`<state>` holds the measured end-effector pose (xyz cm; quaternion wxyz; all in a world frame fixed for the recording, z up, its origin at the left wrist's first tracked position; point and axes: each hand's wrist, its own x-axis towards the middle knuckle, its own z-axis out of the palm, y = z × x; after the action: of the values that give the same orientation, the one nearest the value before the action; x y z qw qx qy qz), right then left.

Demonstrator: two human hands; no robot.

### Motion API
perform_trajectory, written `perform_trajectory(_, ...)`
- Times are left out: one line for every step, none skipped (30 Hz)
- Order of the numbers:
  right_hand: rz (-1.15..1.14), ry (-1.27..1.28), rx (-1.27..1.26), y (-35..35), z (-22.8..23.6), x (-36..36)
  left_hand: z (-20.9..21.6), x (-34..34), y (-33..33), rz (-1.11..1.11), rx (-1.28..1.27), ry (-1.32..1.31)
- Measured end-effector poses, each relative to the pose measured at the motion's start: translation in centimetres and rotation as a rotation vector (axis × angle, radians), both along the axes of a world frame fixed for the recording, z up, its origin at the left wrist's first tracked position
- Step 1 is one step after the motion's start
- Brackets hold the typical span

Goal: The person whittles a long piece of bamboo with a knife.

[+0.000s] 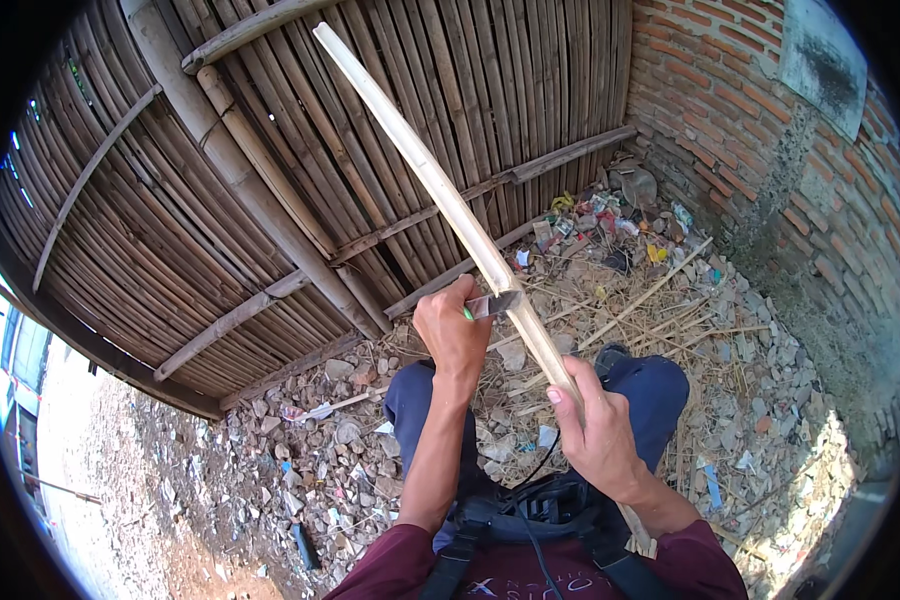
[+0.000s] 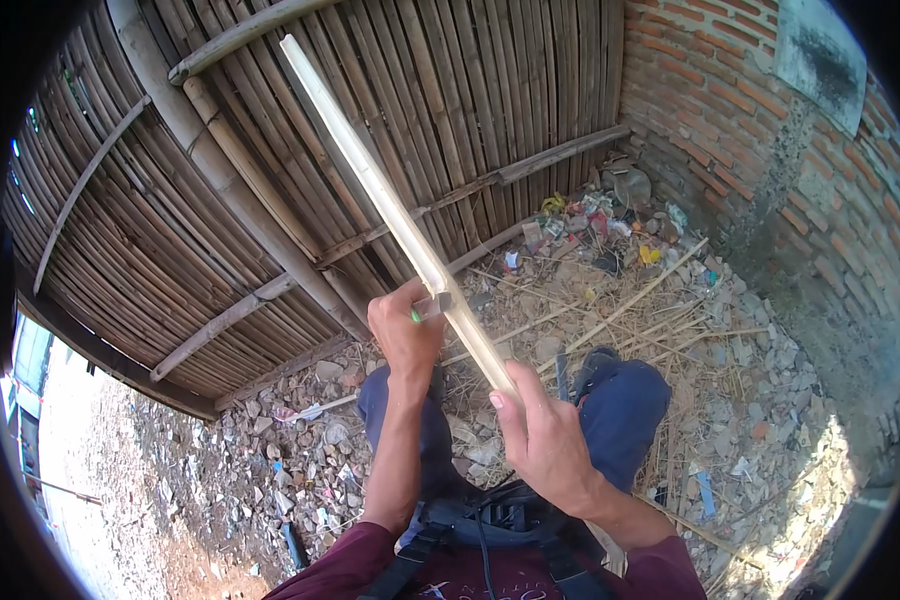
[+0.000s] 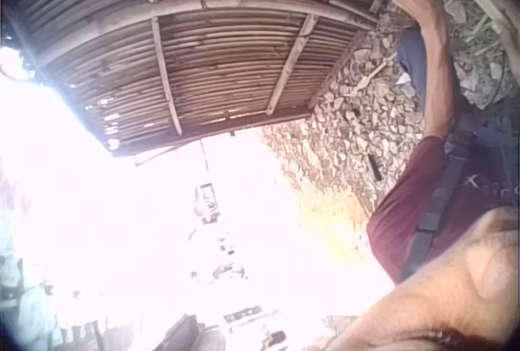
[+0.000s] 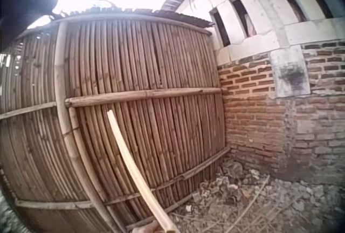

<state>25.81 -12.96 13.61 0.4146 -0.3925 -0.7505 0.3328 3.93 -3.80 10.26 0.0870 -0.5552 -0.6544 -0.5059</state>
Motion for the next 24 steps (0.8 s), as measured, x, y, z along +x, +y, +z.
perform_trajectory(-0.008, 0.010, 0.007, 0.0, -0.1, 0.1, -0.1, 0.1, 0.2, -0.005, 0.000, -0.003)
perform_trajectory(-0.008, 0.009, 0.007, -0.1, -0.2, 0.2, 0.0, 0.1, 0.2, -0.015, 0.023, 0.001)
perform_trajectory(-0.021, -0.004, 0.009, -0.1, -0.3, 0.4, 0.0, 0.1, 0.3, -0.026, 0.045, 0.005)
perform_trajectory(-0.035, -0.018, 0.011, -0.1, -0.4, 0.5, 0.2, 0.2, 0.4, -0.027, 0.045, 0.004)
perform_trajectory(-0.034, -0.017, 0.008, -0.1, -0.5, 0.5, 0.6, 0.1, 0.5, -0.021, 0.045, 0.010)
perform_trajectory(-0.038, -0.017, 0.022, -0.1, -0.6, 0.4, 0.8, 0.1, 0.4, -0.014, 0.044, 0.017)
perform_trajectory(-0.042, -0.017, 0.036, -0.2, -0.7, 0.4, 0.9, 0.1, 0.2, -0.014, 0.041, 0.018)
perform_trajectory(-0.043, -0.018, 0.036, -0.2, -0.7, 0.4, 0.9, 0.1, 0.2, -0.005, 0.023, 0.023)
perform_trajectory(-0.048, -0.011, 0.040, -0.2, -0.7, 0.4, 1.0, 0.1, 0.2, 0.004, 0.006, 0.029)
perform_trajectory(-0.053, -0.005, 0.045, -0.3, -0.8, 0.5, 1.1, 0.2, 0.3, 0.003, 0.006, 0.028)
perform_trajectory(-0.052, -0.005, 0.044, -0.3, -0.8, 0.5, 1.4, 0.3, 0.3, 0.012, 0.016, 0.039)
perform_trajectory(-0.052, -0.010, 0.033, -0.2, -0.8, 0.6, 1.6, 0.3, 0.4, 0.021, 0.026, 0.050)
perform_trajectory(-0.051, -0.015, 0.022, -0.2, -0.9, 0.7, 1.4, 0.3, 0.6, 0.022, 0.024, 0.050)
perform_trajectory(-0.051, -0.015, 0.022, -0.2, -0.8, 0.7, 1.3, 0.2, 0.7, 0.023, 0.039, 0.042)
perform_trajectory(-0.049, -0.009, 0.025, -0.2, -0.7, 0.7, 1.2, 0.2, 0.8, 0.025, 0.054, 0.035)
perform_trajectory(-0.048, -0.003, 0.028, -0.2, -0.7, 0.7, 1.2, 0.2, 1.0, 0.025, 0.053, 0.035)
perform_trajectory(-0.048, -0.004, 0.027, -0.3, -0.6, 0.7, 1.2, 0.2, 1.2, 0.024, 0.081, 0.024)
perform_trajectory(-0.043, -0.019, -0.013, -0.6, -0.4, 0.8, 1.2, 0.1, 1.5, 0.023, 0.109, 0.013)
perform_trajectory(-0.037, -0.035, -0.053, -0.8, -0.4, 0.9, 1.4, -0.7, 2.1, 0.098, 0.061, -0.025)
perform_trajectory(-0.034, -0.036, -0.049, -1.5, -0.7, 1.0, 2.0, -2.3, 2.7, 0.176, 0.019, -0.062)
perform_trajectory(0.011, -0.032, -0.061, -2.3, -1.6, 1.4, 2.1, -3.9, 3.7, 0.228, 0.124, -0.127)
perform_trajectory(0.055, -0.028, -0.074, -3.1, -2.4, 1.8, 2.1, -6.1, 4.7, 0.294, 0.098, -0.156)
perform_trajectory(0.059, -0.027, -0.103, -3.6, -3.1, 2.1, 2.1, -7.8, 5.2, 0.336, 0.128, -0.085)
perform_trajectory(0.067, -0.026, -0.109, -3.7, -2.8, 2.4, 2.1, -8.9, 5.5, 0.370, 0.151, -0.016)
